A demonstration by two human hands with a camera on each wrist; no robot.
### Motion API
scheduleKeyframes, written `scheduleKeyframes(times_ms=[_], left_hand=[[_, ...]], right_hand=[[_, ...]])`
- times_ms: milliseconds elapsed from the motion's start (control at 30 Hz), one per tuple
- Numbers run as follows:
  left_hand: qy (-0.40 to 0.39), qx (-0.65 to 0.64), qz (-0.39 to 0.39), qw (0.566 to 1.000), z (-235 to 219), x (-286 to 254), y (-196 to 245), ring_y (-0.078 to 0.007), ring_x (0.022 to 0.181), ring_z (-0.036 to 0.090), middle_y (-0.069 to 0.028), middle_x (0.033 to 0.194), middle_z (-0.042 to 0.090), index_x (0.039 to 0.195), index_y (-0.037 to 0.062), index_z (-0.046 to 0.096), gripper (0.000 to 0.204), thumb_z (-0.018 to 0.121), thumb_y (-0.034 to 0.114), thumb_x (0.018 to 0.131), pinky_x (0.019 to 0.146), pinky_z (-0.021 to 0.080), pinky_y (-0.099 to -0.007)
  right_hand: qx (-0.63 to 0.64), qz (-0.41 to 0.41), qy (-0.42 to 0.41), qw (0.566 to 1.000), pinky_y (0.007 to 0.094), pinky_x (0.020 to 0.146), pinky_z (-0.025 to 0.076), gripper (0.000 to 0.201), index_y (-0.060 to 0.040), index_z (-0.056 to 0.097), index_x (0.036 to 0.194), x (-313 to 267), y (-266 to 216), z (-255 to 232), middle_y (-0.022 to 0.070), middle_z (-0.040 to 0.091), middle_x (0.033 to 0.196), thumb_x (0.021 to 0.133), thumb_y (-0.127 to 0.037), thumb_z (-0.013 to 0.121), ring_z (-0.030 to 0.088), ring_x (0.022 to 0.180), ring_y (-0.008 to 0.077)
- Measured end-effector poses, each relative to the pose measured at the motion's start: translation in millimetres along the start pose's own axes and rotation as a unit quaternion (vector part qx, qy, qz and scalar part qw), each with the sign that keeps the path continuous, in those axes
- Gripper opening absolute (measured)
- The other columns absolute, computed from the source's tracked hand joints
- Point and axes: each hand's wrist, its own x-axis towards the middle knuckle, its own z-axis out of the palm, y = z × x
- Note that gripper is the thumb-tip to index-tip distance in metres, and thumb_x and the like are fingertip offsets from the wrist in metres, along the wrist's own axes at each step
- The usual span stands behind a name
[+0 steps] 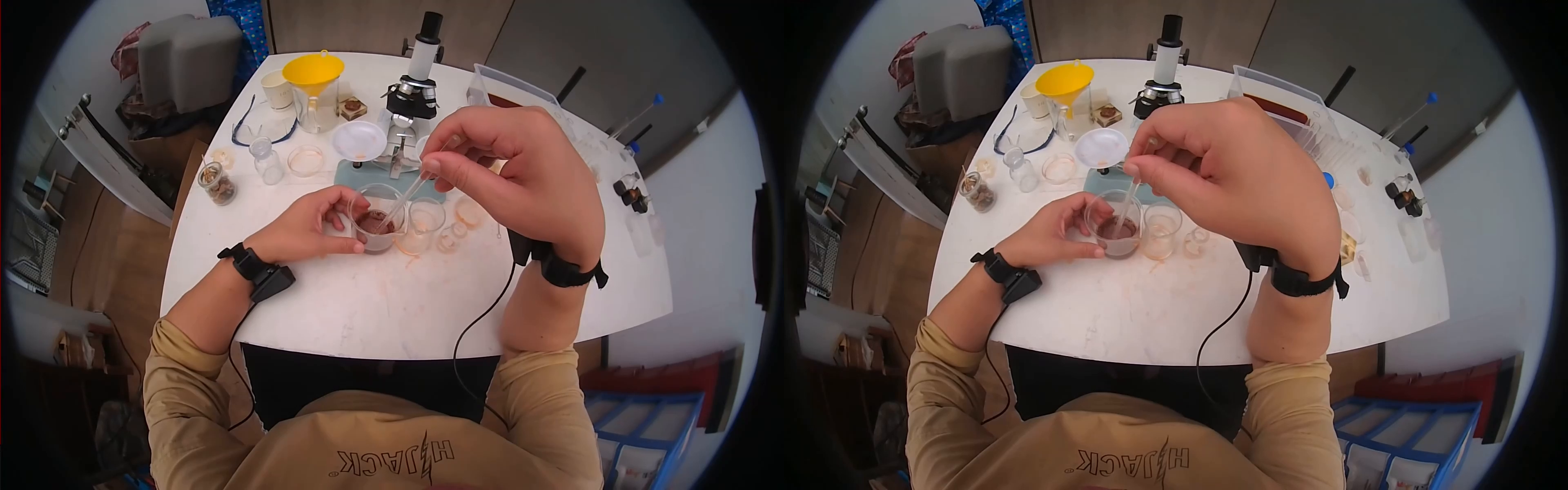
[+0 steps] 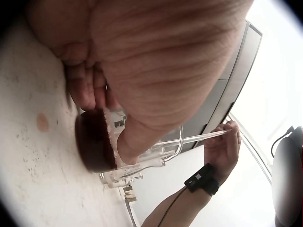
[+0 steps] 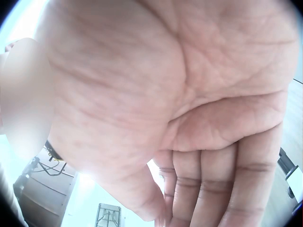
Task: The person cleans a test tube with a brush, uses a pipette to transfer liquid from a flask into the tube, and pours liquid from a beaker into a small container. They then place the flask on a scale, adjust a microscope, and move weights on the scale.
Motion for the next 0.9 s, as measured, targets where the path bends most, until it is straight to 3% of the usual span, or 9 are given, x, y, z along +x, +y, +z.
scheduleKeyframes(times_ms=[333, 433, 567, 667, 700, 767, 900], left_hand=[[0.006, 0.014, -0.02, 1.0, 0, 1, -2, -0.0111, 0.116, 0.062, -0.0018, 0.139, 0.072, 0.147, 0.0075, 0.065, 0.07, 0.1, 0.019, 0.088, 0.104, 0.051, -0.0296], [0.007, 0.005, 0.01, 1.0, 1, 2, -8, -0.0115, 0.116, 0.062, -0.0022, 0.139, 0.072, 0.148, 0.0069, 0.065, 0.07, 0.1, 0.017, 0.088, 0.105, 0.051, -0.0295], [0.008, 0.009, 0.006, 1.0, 1, 2, -7, -0.0117, 0.117, 0.062, -0.0021, 0.139, 0.072, 0.146, 0.0072, 0.065, 0.069, 0.1, 0.014, 0.087, 0.104, 0.05, -0.0295], [0.005, -0.001, 0.016, 1.0, 1, 3, -9, -0.0116, 0.117, 0.062, -0.0018, 0.139, 0.071, 0.146, 0.007, 0.065, 0.068, 0.099, 0.011, 0.086, 0.104, 0.05, -0.0297], [0.007, 0.005, 0.019, 1.0, 1, 3, -9, -0.0115, 0.117, 0.061, -0.0018, 0.139, 0.071, 0.145, 0.0068, 0.065, 0.068, 0.099, 0.01, 0.086, 0.103, 0.05, -0.0296], [0.003, 0.013, 0.02, 1.0, 1, 3, -8, -0.0114, 0.117, 0.061, -0.0017, 0.139, 0.07, 0.145, 0.0066, 0.065, 0.068, 0.099, 0.01, 0.086, 0.103, 0.05, -0.0296], [0.004, -0.004, 0.015, 1.0, 3, 3, -5, -0.0106, 0.116, 0.061, -0.0011, 0.137, 0.071, 0.145, 0.0065, 0.065, 0.068, 0.099, 0.008, 0.086, 0.102, 0.05, -0.0295]], right_hand=[[0.002, -0.005, -0.012, 1.0, 0.032, 0.062, 0.053, 0.017, 0.0002, 0.08, 0.104, 0, 1, -3, 0.0104, 0.078, 0.079, 0.103, -0.017, 0.079, 0.07, 0.065, 0.0176], [-0.019, -0.024, -0.033, 0.999, 0.0318, 0.065, 0.055, 0.018, -0.0007, 0.081, 0.106, -1, 4, -7, 0.0101, 0.079, 0.081, 0.103, -0.018, 0.079, 0.072, 0.068, 0.019], [0.014, -0.013, 0.002, 1.0, 0.0295, 0.068, 0.057, 0.018, 0.0003, 0.081, 0.109, -4, 8, -17, 0.0101, 0.081, 0.085, 0.105, -0.017, 0.079, 0.076, 0.073, 0.0171], [0.115, 0.036, 0.14, 0.983, 0.0273, 0.072, 0.061, 0.02, 0.0035, 0.08, 0.116, -8, 19, -39, 0.0095, 0.084, 0.096, 0.11, -0.016, 0.076, 0.079, 0.081, 0.0129], [0.114, 0.038, 0.143, 0.982, 0.0273, 0.072, 0.061, 0.02, 0.0035, 0.08, 0.116, -11, 26, -50, 0.0095, 0.084, 0.096, 0.11, -0.016, 0.076, 0.079, 0.081, 0.0129], [0.074, 0.028, 0.26, 0.962, 0.0266, 0.077, 0.065, 0.022, 0.0033, 0.079, 0.122, -17, 38, -72, 0.0124, 0.086, 0.107, 0.112, -0.016, 0.076, 0.081, 0.085, 0.0145], [-0.066, 0.085, 0.371, 0.922, 0.0278, 0.076, 0.064, 0.025, -0.0008, 0.081, 0.124, -31, 51, -99, 0.0102, 0.087, 0.109, 0.113, -0.022, 0.074, 0.081, 0.083, 0.013]])
